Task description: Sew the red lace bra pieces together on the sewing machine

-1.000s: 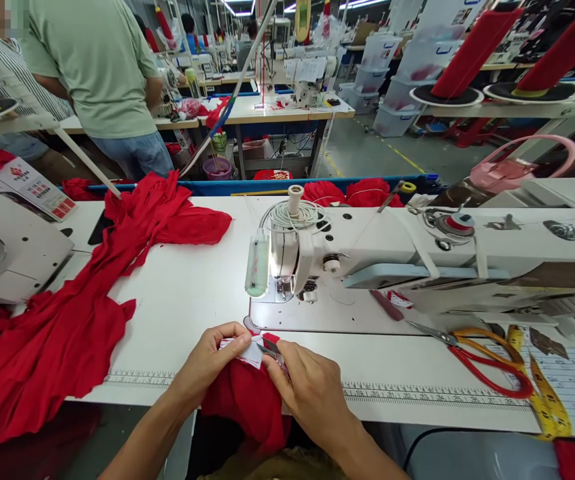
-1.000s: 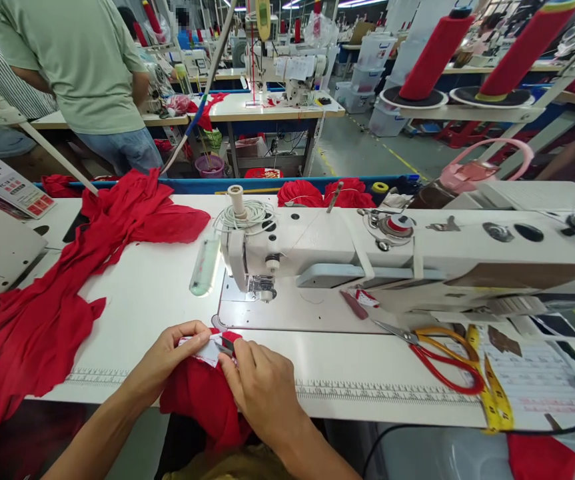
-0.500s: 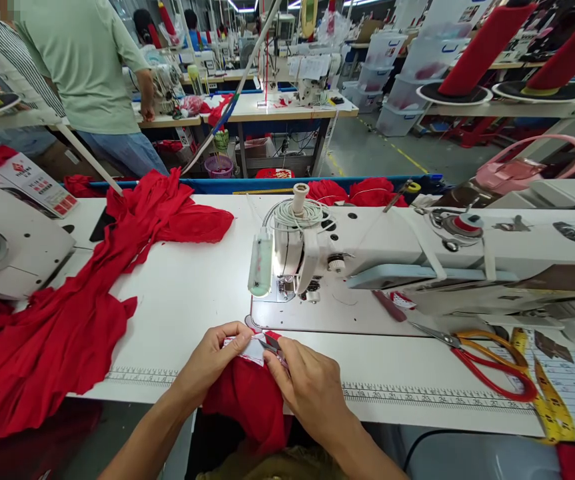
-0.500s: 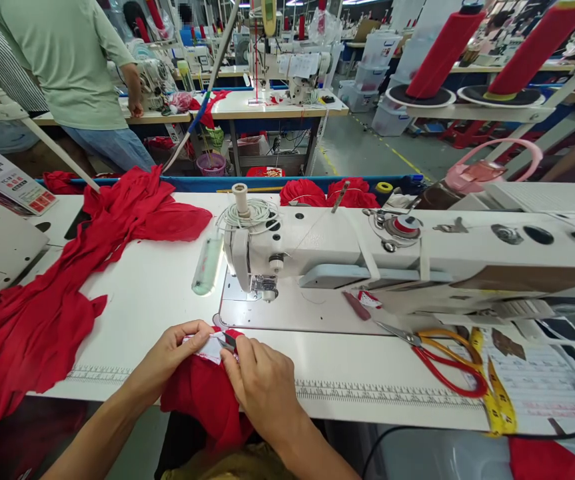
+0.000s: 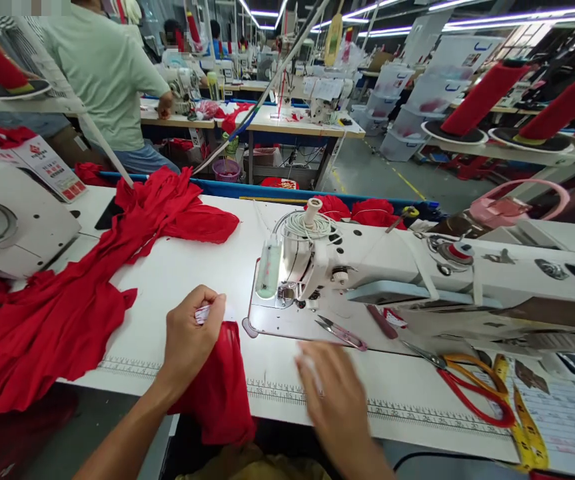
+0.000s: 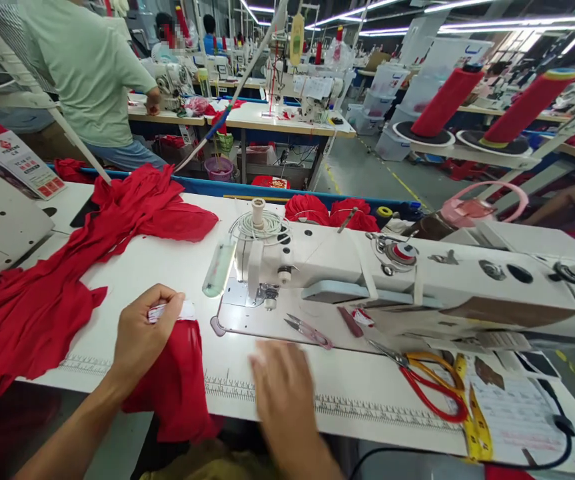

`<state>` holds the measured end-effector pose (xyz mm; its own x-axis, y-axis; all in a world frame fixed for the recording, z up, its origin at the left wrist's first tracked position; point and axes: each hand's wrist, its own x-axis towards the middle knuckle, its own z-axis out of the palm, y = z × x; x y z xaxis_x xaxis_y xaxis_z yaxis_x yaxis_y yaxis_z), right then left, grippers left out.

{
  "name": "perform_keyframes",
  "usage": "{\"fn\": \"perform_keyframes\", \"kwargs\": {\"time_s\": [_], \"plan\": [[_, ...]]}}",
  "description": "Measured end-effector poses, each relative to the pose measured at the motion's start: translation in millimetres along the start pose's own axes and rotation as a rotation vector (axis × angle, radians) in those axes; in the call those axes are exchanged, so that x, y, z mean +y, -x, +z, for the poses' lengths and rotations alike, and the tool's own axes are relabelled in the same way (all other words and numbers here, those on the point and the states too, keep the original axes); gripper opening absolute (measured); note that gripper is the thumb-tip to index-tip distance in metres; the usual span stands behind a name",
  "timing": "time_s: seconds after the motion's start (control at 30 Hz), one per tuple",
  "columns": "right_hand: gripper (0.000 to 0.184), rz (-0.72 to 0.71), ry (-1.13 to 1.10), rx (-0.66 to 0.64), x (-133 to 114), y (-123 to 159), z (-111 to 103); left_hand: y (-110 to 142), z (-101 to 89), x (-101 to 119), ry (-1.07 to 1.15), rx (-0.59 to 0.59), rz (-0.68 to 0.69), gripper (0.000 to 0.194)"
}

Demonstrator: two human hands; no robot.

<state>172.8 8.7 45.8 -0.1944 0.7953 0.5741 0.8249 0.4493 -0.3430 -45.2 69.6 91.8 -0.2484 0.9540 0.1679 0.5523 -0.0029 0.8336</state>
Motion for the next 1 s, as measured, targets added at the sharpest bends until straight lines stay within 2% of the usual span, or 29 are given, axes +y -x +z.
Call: {"fn": "perform_keyframes", "kwargs": {"time_s": [0.07, 0.13, 0.17, 0.2, 0.23, 0.27, 0.33, 0.4, 0.47, 0.53, 0.6, 0.67, 0.7, 0.77, 0.87, 0.93, 1.0], "plan": [[0.016, -0.07, -0.315, -0.126, -41, 8, 14, 1, 14.6, 6, -0.024, 0.028, 0.021, 0.027], [0.043, -0.013, -0.271, -0.174, -73, 16, 39, 1, 27.0, 9, -0.039, -0.009, 0.021, 0.024], [0.039, 0.0, -0.201, -0.178, -84, 18, 52, 0, 30.8, 8, -0.044, -0.04, 0.01, 0.023], [0.026, -0.012, -0.141, -0.17, -90, 20, 64, -1, 32.4, 6, -0.045, -0.073, -0.002, 0.023], [0.012, -0.038, -0.093, -0.154, -92, 20, 73, -3, 31.4, 3, -0.043, -0.097, -0.011, 0.022], [0.007, -0.074, -0.08, -0.14, -91, 19, 78, -5, 27.9, 0, -0.04, -0.114, -0.012, 0.023], [0.017, -0.116, -0.194, -0.141, -83, 15, 75, -8, 14.4, -8, 0.018, -0.203, -0.023, 0.024], [0.016, -0.048, -0.485, -0.193, -69, 10, 58, -8, -3.9, -18, 0.178, -0.4, -0.039, 0.033], [0.018, 0.16, -0.829, -0.256, -50, 7, 35, -5, -19.9, -29, 0.339, -0.631, -0.019, 0.044], [0.025, 0.425, -1.027, -0.225, -27, 7, 16, 2, -27.2, -40, 0.332, -0.76, 0.051, 0.049], [0.026, 0.631, -1.083, -0.135, 1, 9, 3, 9, -24.1, -50, 0.178, -0.752, 0.155, 0.047], [0.024, 0.731, -0.976, -0.035, 26, 12, -7, 16, -14.2, -57, 0.001, -0.625, 0.311, 0.035], [0.024, 0.737, -0.881, -0.005, 36, 14, -11, 18, -8.5, -59, -0.082, -0.54, 0.406, 0.029], [0.026, 0.644, -0.651, 0.019, 45, 18, -15, 19, 1.1, -58, -0.227, -0.399, 0.581, 0.023], [0.039, 0.33, -0.32, -0.081, 36, 25, -10, 19, 6.5, -53, -0.343, -0.303, 0.729, 0.023], [0.032, 0.121, -0.197, -0.159, 25, 30, -4, 21, 2.9, -52, -0.359, -0.299, 0.745, 0.022], [0.027, 0.05, -0.185, -0.126, 22, 36, -4, 25, -7.9, -54, -0.348, -0.368, 0.693, 0.021]]}}
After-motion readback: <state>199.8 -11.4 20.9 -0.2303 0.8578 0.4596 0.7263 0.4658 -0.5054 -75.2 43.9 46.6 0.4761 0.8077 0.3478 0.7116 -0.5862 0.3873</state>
